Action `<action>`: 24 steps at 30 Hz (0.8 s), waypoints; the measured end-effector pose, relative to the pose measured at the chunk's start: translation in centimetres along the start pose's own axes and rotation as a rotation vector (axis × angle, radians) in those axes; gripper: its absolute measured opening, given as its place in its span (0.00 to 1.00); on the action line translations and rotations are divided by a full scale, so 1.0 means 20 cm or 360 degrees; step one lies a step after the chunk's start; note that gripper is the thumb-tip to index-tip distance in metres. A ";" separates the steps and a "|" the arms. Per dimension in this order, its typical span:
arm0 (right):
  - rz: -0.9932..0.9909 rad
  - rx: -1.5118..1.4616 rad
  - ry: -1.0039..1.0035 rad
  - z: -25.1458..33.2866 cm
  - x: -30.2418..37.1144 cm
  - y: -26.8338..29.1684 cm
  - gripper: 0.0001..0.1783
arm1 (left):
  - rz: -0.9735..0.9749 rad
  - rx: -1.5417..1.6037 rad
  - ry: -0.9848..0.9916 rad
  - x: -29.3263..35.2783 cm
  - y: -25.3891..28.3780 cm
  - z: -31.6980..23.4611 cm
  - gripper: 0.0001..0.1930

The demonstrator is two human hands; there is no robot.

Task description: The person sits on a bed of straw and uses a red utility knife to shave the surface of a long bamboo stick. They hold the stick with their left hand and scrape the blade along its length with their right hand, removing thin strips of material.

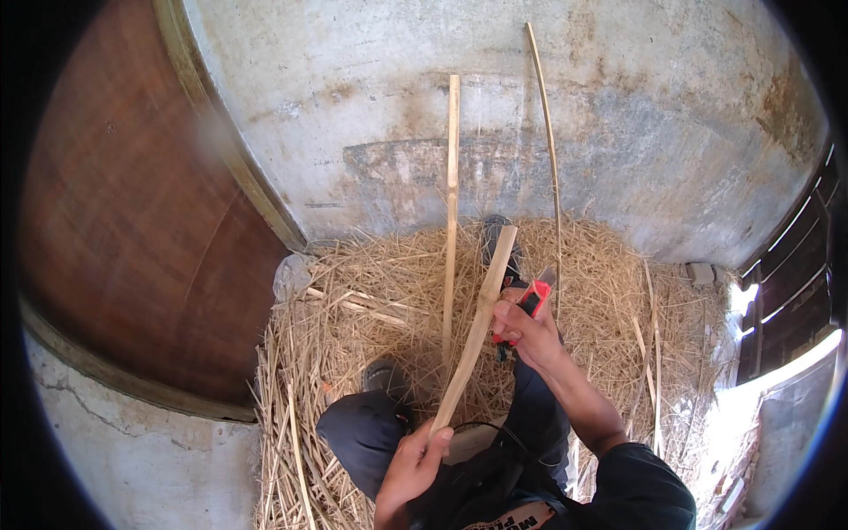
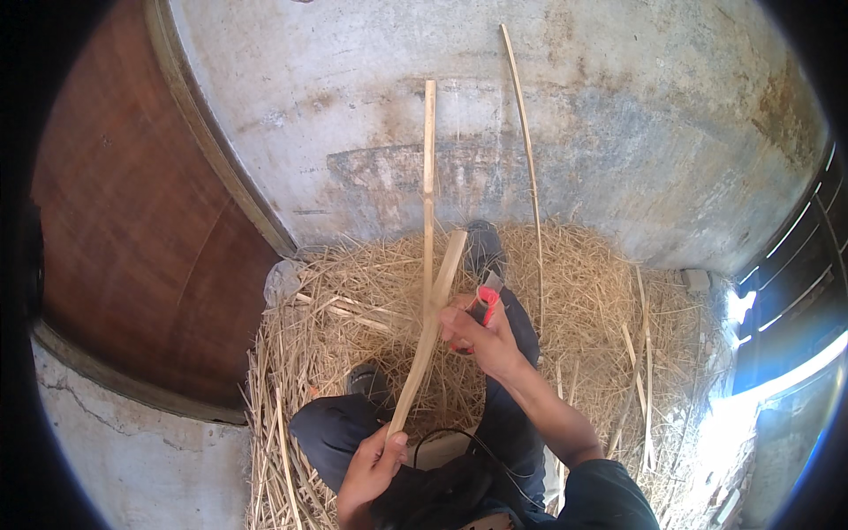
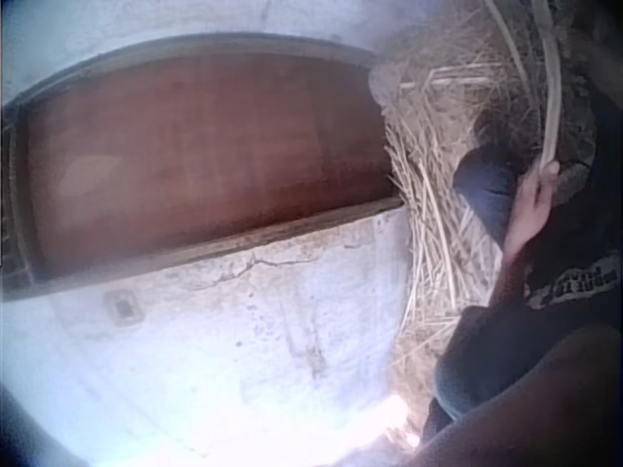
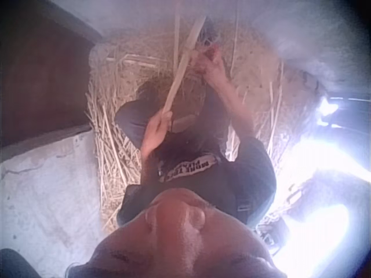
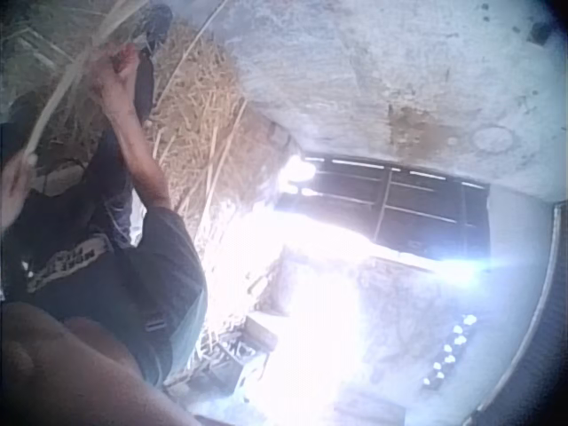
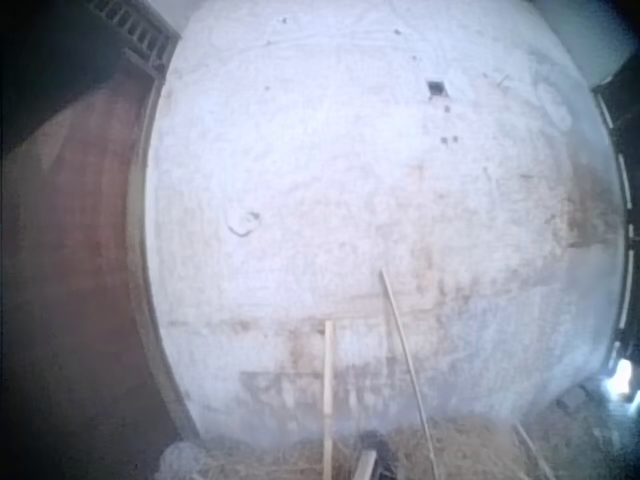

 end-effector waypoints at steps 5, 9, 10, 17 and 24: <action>0.0147 -0.0586 -0.0251 -0.07 -0.01 -0.01 0.19 | 0.0124 0.0260 0.0027 -0.01 -0.01 0.02 0.22; 0.0295 -0.0967 -0.0114 0.02 -0.02 0.02 0.18 | 0.0182 0.0327 0.0153 0.00 0.05 0.06 0.20; 0.0315 -0.1031 -0.0039 0.05 -0.03 0.02 0.18 | 0.0170 0.0422 0.0209 0.00 0.07 0.06 0.19; 0.0303 0.1274 0.0323 -0.04 -0.13 0.09 0.21 | -0.0089 0.0583 0.0301 0.06 0.28 -0.01 0.23; 0.0450 0.2158 -0.0035 -0.07 -0.08 0.15 0.24 | -0.1055 0.0076 -0.0030 0.16 0.84 -0.23 0.34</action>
Point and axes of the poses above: each hand's wrist, its own x-axis away from the middle knuckle, its own y-axis out of the back of the hand, z = x × y, the point moved 5 cm from there along -x, towards the middle knuckle, and after that the axes turned 6 degrees about -z, right-handed, at the moved point
